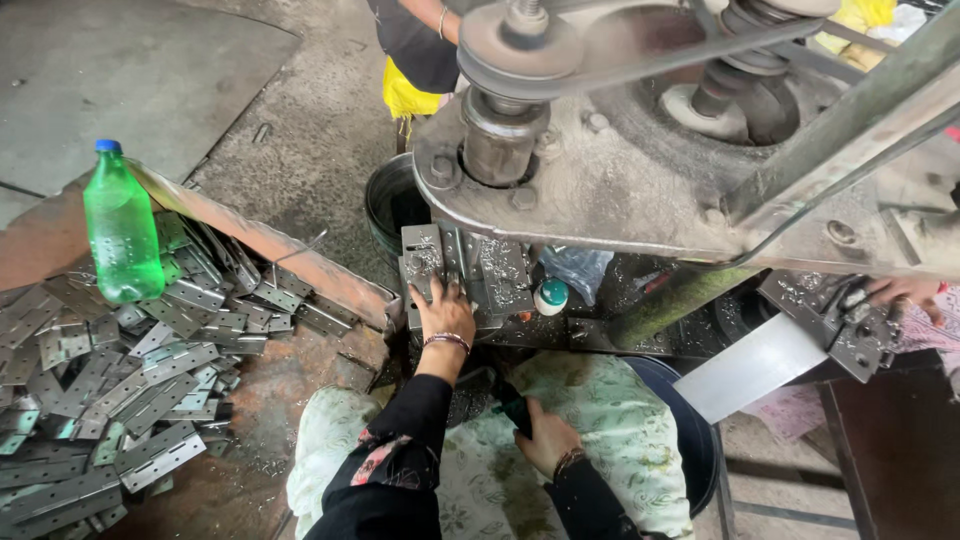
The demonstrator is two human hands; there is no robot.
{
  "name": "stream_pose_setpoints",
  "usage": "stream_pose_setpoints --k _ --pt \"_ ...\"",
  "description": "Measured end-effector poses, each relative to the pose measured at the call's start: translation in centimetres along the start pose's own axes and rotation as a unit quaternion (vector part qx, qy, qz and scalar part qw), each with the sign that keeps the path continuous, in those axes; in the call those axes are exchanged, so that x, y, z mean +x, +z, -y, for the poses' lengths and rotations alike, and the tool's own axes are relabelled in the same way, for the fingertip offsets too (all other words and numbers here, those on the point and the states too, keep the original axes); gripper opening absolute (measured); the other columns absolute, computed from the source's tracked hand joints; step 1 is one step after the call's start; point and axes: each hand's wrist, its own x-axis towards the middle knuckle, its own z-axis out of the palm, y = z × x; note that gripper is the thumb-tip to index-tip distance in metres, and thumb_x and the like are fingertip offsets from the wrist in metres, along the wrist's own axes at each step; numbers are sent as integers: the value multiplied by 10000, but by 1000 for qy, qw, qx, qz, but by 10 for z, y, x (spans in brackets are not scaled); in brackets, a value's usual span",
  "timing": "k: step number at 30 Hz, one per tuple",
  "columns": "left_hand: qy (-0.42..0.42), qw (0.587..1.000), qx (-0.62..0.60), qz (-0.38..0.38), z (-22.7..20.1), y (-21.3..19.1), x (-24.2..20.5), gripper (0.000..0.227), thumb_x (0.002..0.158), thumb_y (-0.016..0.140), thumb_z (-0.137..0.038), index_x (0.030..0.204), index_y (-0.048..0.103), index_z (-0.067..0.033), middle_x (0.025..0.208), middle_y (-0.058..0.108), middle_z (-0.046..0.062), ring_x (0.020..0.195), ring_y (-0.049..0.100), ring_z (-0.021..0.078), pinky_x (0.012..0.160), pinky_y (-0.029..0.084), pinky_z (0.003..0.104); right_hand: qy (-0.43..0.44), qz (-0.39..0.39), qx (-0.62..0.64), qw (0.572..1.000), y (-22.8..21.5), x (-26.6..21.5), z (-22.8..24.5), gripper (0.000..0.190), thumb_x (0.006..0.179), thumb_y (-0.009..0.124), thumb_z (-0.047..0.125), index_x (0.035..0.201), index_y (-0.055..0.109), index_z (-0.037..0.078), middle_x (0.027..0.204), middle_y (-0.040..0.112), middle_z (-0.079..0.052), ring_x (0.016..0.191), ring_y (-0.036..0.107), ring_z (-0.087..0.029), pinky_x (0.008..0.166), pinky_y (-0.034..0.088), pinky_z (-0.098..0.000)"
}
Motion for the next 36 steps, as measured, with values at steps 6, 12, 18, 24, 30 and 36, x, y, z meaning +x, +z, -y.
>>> stream_pose_setpoints --k 6,12,18,24,30,36 --pt "-16 999 -8 -29 3 1 26 454 1061 334 -244 1400 608 -118 1604 408 29 1558 176 361 1177 108 746 1 -6 1 1000 12 1 0 722 918 675 378 1503 344 113 1022 719 -234 915 712 -421 790 571 -537" --pt "-8 999 -39 -21 0 -7 17 489 1019 356 -359 1414 562 -157 1608 343 24 1533 115 389 1158 82 752 -30 -35 11 999 67 17 -33 845 885 703 362 1552 270 77 1040 717 -266 925 700 -433 814 582 -527" --pt "-48 986 -122 -105 45 -50 -29 482 978 504 -438 1304 693 -137 1410 613 64 1443 394 353 1180 196 678 -18 -37 -17 999 26 5 -16 797 876 697 391 1527 326 120 1046 724 -248 926 712 -424 806 576 -528" --pt "-191 925 -306 -118 183 -16 -83 316 922 627 -327 1205 766 -311 1115 756 136 994 735 343 900 584 460 -23 -25 -73 997 -40 -12 22 791 876 664 452 1528 352 129 994 748 -218 891 742 -399 803 589 -499" --pt "-297 868 -364 -163 243 145 -71 481 867 760 -347 1306 688 -164 1128 715 234 1053 680 407 910 551 484 -38 -23 -84 995 -53 -10 36 806 873 671 459 1525 346 115 1038 740 -219 926 732 -397 792 576 -493" --pt "-376 754 -483 -239 225 222 -11 516 807 713 -128 1321 677 -111 1142 742 206 1071 703 390 941 561 455 37 66 -111 991 -52 1 29 830 911 627 488 1584 264 163 1052 756 -198 932 754 -377 804 594 -491"
